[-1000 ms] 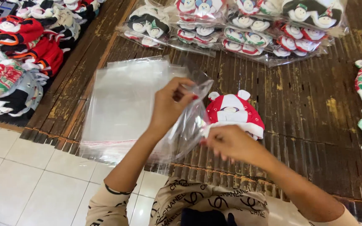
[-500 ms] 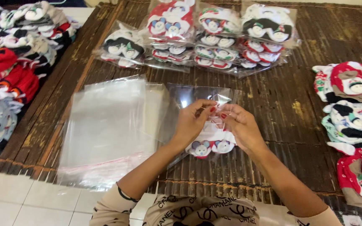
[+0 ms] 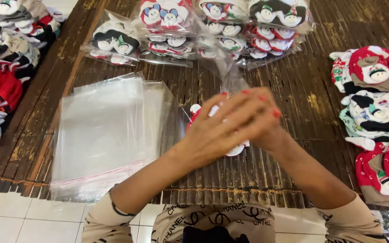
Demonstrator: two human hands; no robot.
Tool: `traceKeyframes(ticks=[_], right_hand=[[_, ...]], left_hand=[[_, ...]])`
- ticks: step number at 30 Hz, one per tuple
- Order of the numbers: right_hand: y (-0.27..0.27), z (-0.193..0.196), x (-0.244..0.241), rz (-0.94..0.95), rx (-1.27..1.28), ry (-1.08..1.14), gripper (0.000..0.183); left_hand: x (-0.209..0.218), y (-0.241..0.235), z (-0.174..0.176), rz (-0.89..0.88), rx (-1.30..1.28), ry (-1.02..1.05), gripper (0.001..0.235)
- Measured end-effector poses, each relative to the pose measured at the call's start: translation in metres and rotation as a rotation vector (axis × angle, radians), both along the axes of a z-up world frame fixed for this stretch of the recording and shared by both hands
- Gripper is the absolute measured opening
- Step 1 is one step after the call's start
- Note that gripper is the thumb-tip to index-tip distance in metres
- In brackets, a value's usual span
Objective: Packaging small fabric items into plastic bags using a plastic sheet as an insert
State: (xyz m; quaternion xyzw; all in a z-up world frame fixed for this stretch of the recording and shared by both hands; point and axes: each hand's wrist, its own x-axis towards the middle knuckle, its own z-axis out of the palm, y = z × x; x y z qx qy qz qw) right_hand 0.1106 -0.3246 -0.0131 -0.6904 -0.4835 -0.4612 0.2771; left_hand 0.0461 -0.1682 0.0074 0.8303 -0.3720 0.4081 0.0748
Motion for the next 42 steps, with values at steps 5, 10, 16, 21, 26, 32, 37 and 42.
traceKeyframes(ticks=[5, 10, 16, 21, 26, 32, 37, 42], right_hand=[[0.008, -0.037, -0.005, -0.088, -0.196, -0.11, 0.017], [-0.034, -0.082, 0.009, -0.062, -0.077, 0.552, 0.031], [-0.053, -0.107, 0.012, -0.601, -0.538, 1.123, 0.053], [-0.023, -0.101, -0.004, -0.278, -0.044, 1.483, 0.057], [-0.029, -0.107, 0.005, 0.145, 0.606, 1.692, 0.046], [-0.132, -0.105, 0.042, 0.196, 0.432, 1.78, 0.048], [-0.187, -0.09, 0.026, -0.04, 0.223, 1.745, 0.045], [-0.172, -0.059, 0.003, -0.145, -0.112, 1.393, 0.043]], left_hand=[[-0.011, 0.046, -0.023, 0.198, 0.036, 0.038, 0.054], [-0.005, 0.1, -0.089, 0.49, 0.085, 0.169, 0.023], [-0.003, 0.107, -0.084, 0.612, -0.215, 0.461, 0.012], [0.015, 0.102, -0.071, 0.489, -0.405, 0.297, 0.003], [0.032, 0.072, -0.05, 0.28, -0.439, 0.18, 0.013], [0.036, 0.026, -0.058, 0.077, -0.216, 0.355, 0.025], [0.036, -0.001, -0.107, -0.024, -0.114, 0.624, 0.029], [0.032, -0.031, -0.095, -0.083, -0.181, 0.809, 0.041]])
